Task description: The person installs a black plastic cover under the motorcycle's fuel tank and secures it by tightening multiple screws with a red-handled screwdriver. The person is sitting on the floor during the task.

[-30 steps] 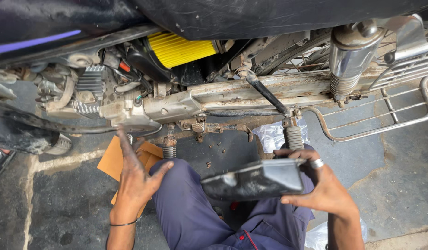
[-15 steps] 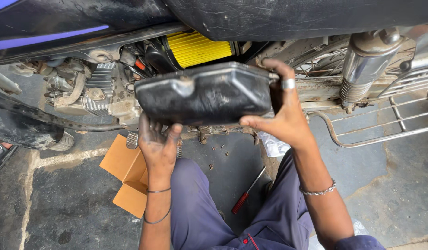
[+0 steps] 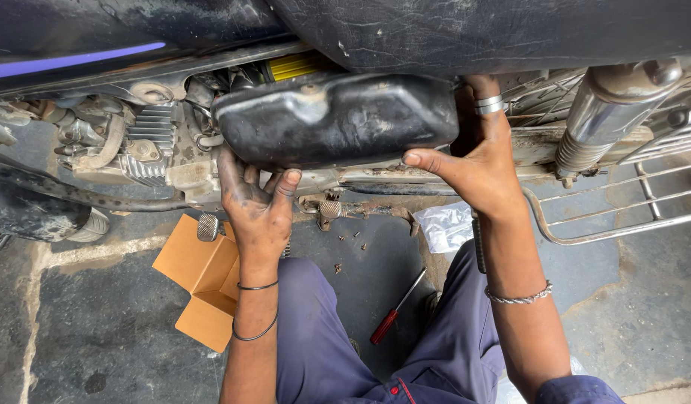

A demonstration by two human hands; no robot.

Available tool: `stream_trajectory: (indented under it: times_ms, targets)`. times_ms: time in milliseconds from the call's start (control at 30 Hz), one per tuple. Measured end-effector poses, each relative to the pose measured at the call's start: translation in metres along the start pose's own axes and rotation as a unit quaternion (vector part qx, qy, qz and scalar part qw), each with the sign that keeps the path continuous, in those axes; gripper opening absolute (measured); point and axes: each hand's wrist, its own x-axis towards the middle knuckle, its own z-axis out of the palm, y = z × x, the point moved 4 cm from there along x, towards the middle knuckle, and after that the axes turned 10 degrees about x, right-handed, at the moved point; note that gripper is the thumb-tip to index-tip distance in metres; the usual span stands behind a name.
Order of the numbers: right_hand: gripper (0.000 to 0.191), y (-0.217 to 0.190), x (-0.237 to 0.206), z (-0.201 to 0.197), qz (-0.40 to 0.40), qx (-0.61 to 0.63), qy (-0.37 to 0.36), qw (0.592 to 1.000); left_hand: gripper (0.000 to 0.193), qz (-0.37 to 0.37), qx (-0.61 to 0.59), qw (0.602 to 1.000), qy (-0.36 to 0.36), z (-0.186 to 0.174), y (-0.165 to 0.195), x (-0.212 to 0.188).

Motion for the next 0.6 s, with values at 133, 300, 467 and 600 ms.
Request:
stream_trajectory:
  times_ms: [133,300,467,600]
  targets:
    - [0.094,-0.001,-0.006,0.009,-0.03,0.036,0.04,0.998,0.079,0.019,0.018,1.0,0.0,0.002,0.002,0.005]
    - [0.09,-0.019,-0.018,0.022,-0.009,-0.067,0.143,0.987,0.074,0.013,0.007,1.0,-0.003,0.004,0.006,0.01]
    - [0.093,-0.032,-0.018,0.034,0.04,-0.165,0.169,0.971,0.07,0.001,0.031,1.0,0.005,0.005,0.006,0.009]
    - [0.1,-0.043,-0.015,0.051,-0.055,-0.224,0.073,0.97,0.072,0.009,0.029,0.999,0.02,0.003,0.006,0.009]
